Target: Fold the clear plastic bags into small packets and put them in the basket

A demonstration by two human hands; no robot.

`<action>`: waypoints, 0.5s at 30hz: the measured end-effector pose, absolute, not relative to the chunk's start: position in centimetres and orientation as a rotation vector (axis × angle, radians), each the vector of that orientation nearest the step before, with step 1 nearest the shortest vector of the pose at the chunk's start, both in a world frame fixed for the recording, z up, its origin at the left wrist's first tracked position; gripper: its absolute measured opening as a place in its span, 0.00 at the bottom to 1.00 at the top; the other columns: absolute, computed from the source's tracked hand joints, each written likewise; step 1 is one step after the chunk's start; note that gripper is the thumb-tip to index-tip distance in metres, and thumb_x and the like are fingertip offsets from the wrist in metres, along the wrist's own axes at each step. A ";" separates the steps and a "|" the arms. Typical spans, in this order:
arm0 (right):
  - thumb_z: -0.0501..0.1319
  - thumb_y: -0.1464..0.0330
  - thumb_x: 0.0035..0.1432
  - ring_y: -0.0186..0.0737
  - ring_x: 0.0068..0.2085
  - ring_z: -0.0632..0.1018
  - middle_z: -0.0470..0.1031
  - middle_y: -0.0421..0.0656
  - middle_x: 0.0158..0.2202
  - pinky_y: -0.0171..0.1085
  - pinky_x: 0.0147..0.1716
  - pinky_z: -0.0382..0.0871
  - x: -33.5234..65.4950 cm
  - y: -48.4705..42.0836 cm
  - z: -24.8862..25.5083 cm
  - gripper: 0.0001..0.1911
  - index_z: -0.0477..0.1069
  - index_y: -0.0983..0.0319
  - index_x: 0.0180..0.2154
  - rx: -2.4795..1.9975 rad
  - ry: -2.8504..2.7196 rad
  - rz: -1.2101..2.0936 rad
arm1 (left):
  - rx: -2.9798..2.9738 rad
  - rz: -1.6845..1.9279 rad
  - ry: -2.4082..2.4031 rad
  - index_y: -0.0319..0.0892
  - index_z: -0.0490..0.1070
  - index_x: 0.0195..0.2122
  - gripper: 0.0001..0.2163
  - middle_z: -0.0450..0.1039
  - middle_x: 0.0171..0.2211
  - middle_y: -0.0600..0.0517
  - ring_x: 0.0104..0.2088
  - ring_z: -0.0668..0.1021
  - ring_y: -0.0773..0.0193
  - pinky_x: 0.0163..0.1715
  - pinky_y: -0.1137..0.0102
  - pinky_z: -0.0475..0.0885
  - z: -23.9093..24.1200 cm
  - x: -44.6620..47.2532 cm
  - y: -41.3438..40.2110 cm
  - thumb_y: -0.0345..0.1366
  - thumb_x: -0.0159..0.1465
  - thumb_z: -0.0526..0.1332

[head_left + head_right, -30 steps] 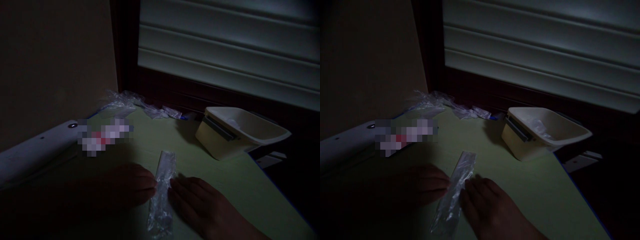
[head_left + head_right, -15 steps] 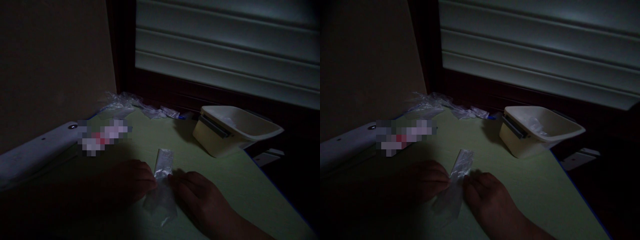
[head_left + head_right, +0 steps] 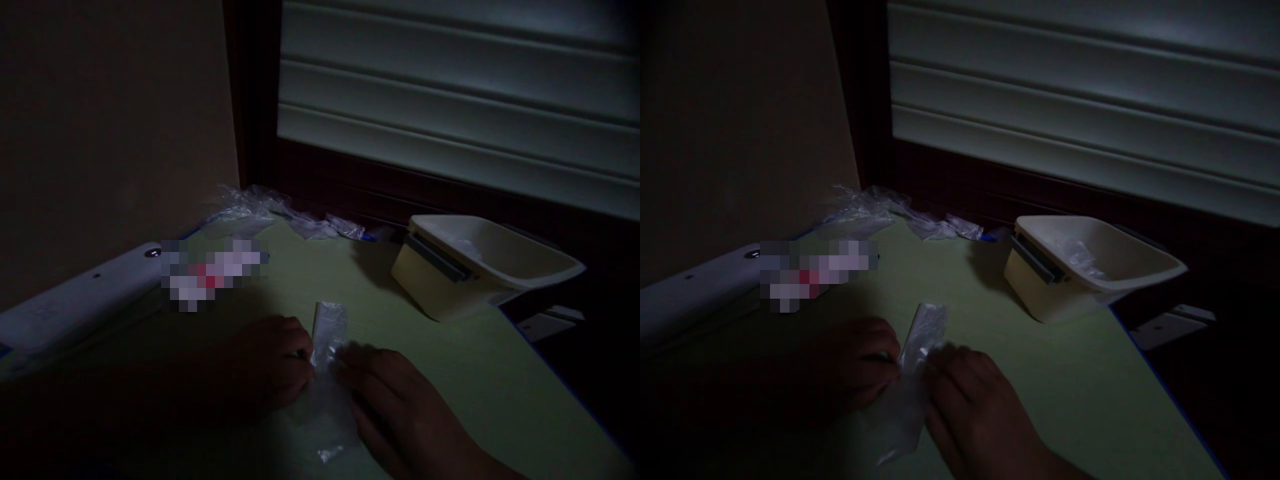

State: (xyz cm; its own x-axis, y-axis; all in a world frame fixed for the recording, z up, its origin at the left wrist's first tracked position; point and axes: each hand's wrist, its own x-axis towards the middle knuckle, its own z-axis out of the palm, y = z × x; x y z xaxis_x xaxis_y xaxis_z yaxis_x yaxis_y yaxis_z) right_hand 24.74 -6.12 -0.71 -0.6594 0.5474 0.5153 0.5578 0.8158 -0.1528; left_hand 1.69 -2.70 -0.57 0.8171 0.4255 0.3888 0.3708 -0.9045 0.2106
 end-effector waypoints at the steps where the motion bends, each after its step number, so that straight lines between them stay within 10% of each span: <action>1: 0.55 0.72 0.62 0.43 0.38 0.77 0.77 0.49 0.36 0.40 0.39 0.73 24.8 -6.2 -0.8 0.08 0.73 0.64 0.35 -0.822 -2.447 -0.023 | 2.875 0.657 0.630 0.38 0.71 0.31 0.04 0.70 0.33 0.51 0.34 0.69 0.63 0.34 0.69 0.63 -0.5 1.7 -2.7 0.25 0.61 0.59; 15: 0.54 0.73 0.63 0.41 0.38 0.76 0.76 0.46 0.37 0.38 0.36 0.71 24.4 -6.2 -0.1 0.11 0.74 0.61 0.36 -0.839 -2.338 0.427 | 2.697 0.893 0.563 0.40 0.69 0.25 0.14 0.70 0.35 0.53 0.35 0.70 0.64 0.36 0.68 0.60 -1.4 1.7 -2.5 0.37 0.69 0.54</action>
State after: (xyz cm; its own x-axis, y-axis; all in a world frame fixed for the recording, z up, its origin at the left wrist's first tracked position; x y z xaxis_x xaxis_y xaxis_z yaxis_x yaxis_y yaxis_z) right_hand 24.43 -6.17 -0.10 -0.6124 0.6585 0.4374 0.4616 0.7470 -0.4785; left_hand 1.69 -2.49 -1.39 0.7381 0.4316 0.5187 0.2820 -0.8956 0.3439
